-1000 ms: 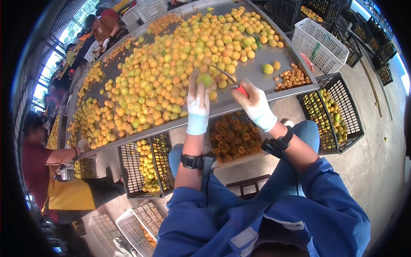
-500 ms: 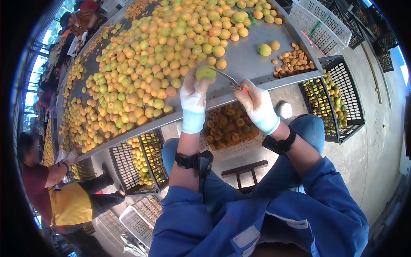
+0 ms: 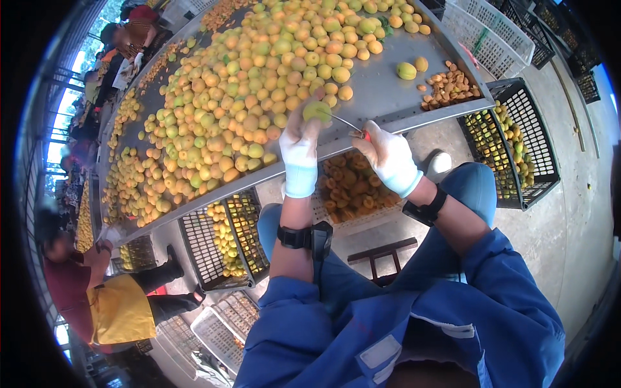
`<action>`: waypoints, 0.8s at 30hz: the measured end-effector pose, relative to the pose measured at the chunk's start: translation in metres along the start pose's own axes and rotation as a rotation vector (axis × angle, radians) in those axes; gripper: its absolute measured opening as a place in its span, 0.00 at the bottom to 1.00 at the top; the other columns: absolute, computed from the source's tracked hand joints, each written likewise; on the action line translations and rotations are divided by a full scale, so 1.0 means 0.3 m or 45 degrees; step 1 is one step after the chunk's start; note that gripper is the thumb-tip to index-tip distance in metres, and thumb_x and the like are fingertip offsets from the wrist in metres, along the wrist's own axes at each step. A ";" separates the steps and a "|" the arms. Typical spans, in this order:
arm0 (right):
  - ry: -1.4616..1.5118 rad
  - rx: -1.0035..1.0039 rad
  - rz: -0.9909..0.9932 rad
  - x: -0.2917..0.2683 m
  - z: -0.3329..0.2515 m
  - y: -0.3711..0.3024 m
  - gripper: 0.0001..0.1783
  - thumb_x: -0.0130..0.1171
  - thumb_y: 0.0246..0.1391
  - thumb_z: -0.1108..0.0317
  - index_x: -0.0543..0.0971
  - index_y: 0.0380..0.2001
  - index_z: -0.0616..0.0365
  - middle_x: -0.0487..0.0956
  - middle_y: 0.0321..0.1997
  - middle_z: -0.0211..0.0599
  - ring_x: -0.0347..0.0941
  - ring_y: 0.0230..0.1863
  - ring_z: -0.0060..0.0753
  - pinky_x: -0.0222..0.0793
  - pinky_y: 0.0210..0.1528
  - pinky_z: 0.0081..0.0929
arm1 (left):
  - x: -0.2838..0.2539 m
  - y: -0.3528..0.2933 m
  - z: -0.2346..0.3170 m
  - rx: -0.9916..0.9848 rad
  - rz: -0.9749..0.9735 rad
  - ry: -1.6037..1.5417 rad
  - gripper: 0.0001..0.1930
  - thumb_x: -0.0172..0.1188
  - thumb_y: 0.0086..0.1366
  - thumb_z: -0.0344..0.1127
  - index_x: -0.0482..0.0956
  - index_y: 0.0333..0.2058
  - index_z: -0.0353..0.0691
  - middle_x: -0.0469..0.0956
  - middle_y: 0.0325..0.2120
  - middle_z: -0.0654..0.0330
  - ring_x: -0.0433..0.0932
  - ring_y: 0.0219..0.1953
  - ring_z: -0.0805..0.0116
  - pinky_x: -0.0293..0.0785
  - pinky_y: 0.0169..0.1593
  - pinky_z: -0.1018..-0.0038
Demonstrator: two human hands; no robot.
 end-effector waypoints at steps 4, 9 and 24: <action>0.001 -0.006 -0.014 0.001 0.015 0.002 0.16 0.58 0.60 0.58 0.68 0.30 0.59 0.72 0.20 0.53 0.73 0.26 0.58 0.66 0.24 0.43 | 0.008 0.008 -0.003 -0.036 0.006 0.091 0.22 0.49 0.69 0.30 0.65 0.58 0.24 0.76 0.46 0.52 0.77 0.47 0.66 0.74 0.52 0.69; -0.040 0.012 -0.020 0.006 0.019 -0.011 0.16 0.58 0.60 0.58 0.68 0.31 0.60 0.72 0.19 0.52 0.73 0.25 0.59 0.66 0.24 0.44 | 0.012 0.005 -0.046 -0.044 0.018 0.089 0.26 0.57 0.68 0.36 0.65 0.58 0.23 0.75 0.48 0.53 0.75 0.46 0.68 0.72 0.52 0.73; 0.011 0.152 0.014 0.072 0.082 -0.047 0.18 0.55 0.61 0.55 0.70 0.39 0.60 0.77 0.23 0.50 0.76 0.27 0.57 0.71 0.27 0.44 | 0.129 -0.051 -0.127 -0.258 -0.027 -0.092 0.31 0.41 0.73 0.57 0.67 0.52 0.27 0.78 0.47 0.42 0.78 0.48 0.59 0.74 0.51 0.66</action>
Point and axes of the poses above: each hand's wrist, its own y-axis towards the middle knuckle, its own x-axis out of the palm, z = x × y, the point moved 2 cm from there along y, towards the middle knuckle
